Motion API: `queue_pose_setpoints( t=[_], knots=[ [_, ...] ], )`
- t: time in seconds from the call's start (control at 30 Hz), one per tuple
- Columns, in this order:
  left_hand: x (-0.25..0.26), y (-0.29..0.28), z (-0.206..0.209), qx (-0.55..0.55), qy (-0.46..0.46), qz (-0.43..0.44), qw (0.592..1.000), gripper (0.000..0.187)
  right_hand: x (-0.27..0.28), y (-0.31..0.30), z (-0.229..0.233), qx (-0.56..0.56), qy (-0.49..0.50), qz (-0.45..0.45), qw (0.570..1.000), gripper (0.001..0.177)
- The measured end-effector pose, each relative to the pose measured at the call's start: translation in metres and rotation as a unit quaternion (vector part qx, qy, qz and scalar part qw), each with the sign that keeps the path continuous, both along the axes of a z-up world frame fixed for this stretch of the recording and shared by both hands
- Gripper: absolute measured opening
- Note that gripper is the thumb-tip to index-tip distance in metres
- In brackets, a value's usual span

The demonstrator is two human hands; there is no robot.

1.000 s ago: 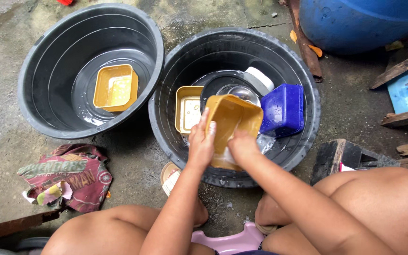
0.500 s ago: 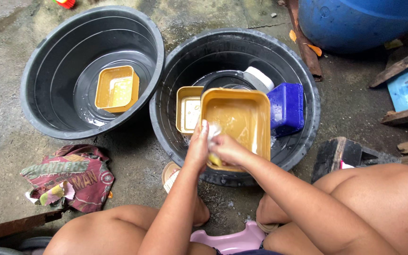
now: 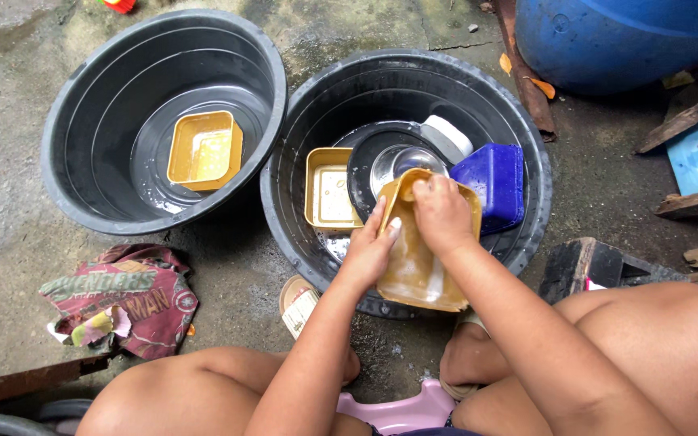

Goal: The person washes food containers, bowls, and lids by hand in a basin of soapy water using a sponge, then places them into a separate basin for rinsing.

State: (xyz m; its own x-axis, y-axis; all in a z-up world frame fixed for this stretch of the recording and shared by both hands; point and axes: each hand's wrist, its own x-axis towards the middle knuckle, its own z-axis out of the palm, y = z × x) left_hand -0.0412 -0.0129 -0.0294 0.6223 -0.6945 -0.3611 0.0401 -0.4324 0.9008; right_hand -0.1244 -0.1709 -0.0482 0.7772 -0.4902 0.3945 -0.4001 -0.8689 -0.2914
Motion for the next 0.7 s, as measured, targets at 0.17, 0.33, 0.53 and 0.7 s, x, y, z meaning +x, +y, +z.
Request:
queue_pose_setpoints(
  t=[0.17,0.33,0.53,0.7],
  knots=[
    [0.003,0.007,0.022,-0.025,-0.059,0.052,0.997,0.060,-0.007,-0.011,-0.036,-0.093,0.189,-0.028,0.977,0.014],
    [0.022,0.012,0.014,0.069,0.067,0.101,0.990,0.063,0.001,0.035,-0.069,0.061,0.219,0.043,0.973,0.012],
    [0.038,0.021,-0.029,-0.297,-0.017,0.118,0.947,0.058,0.012,0.069,-0.055,0.290,0.309,0.102,0.900,0.031],
    [0.026,0.018,-0.044,-0.264,0.157,0.159,0.938,0.063,0.021,0.082,-0.047,0.485,0.188,0.110,0.847,0.029]
  ],
)
